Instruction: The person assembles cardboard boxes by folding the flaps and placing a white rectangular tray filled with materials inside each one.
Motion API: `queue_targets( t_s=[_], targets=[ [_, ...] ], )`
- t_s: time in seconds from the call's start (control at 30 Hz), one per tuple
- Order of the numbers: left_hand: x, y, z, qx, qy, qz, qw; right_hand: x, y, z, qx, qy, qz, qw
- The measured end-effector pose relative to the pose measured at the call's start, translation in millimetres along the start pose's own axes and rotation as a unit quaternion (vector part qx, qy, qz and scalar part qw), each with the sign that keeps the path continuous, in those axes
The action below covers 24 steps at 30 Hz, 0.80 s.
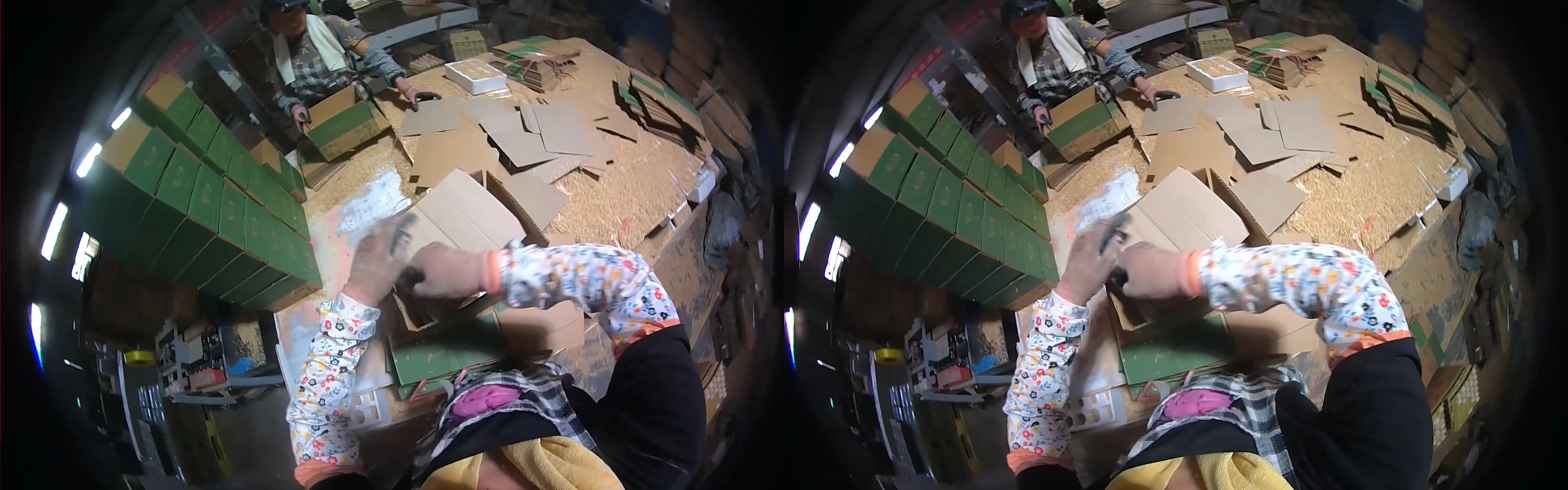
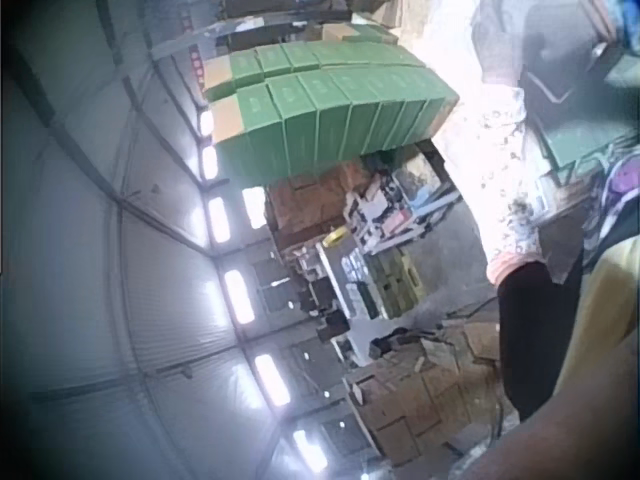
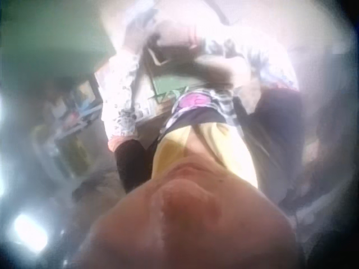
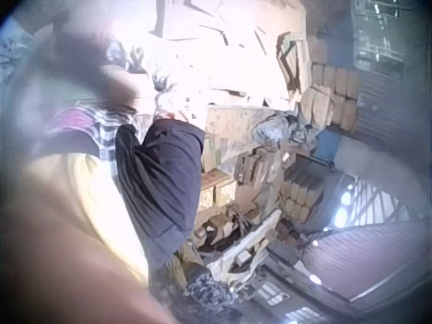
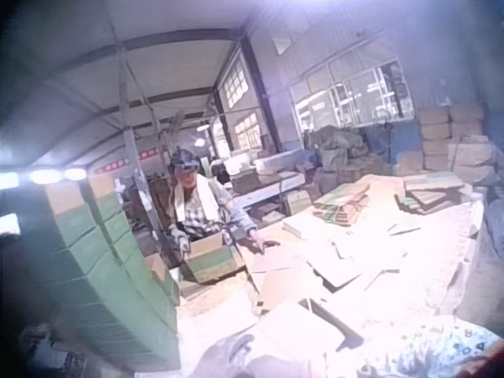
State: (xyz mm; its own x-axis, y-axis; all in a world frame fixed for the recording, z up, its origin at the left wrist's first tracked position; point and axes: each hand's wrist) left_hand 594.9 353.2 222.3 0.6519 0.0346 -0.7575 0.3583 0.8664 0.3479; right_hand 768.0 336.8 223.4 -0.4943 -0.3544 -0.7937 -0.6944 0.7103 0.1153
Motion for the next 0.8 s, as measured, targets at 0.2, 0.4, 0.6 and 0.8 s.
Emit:
queue_targets(
  t_s=[0.2,0.4,0.6,0.8],
  targets=[
    [69,-13,42,0.001,0.253,-0.394,0.884,-35,-52,64,0.105,-0.001,-0.158,0.982],
    [59,-26,10,0.042,0.297,0.097,0.949,-51,-76,113,-0.091,-0.131,0.172,0.972],
    [22,-124,-68,-0.416,-0.359,0.355,0.756,-87,-69,119,-0.021,0.258,0.012,0.966],
    [147,-132,-49,-0.443,-0.08,0.098,0.888,24,-97,192,0.397,0.154,-0.107,0.899]
  ],
)
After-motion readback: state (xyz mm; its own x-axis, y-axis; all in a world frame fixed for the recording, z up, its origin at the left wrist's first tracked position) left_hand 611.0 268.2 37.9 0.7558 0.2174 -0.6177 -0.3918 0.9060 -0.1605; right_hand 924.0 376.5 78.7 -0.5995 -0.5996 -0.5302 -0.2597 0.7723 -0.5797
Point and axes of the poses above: each hand's wrist, its own y-axis towards the middle knuckle, its own x-axis out of the palm, z = x × y, and after that the axes turned 7 degrees about z, right-handed
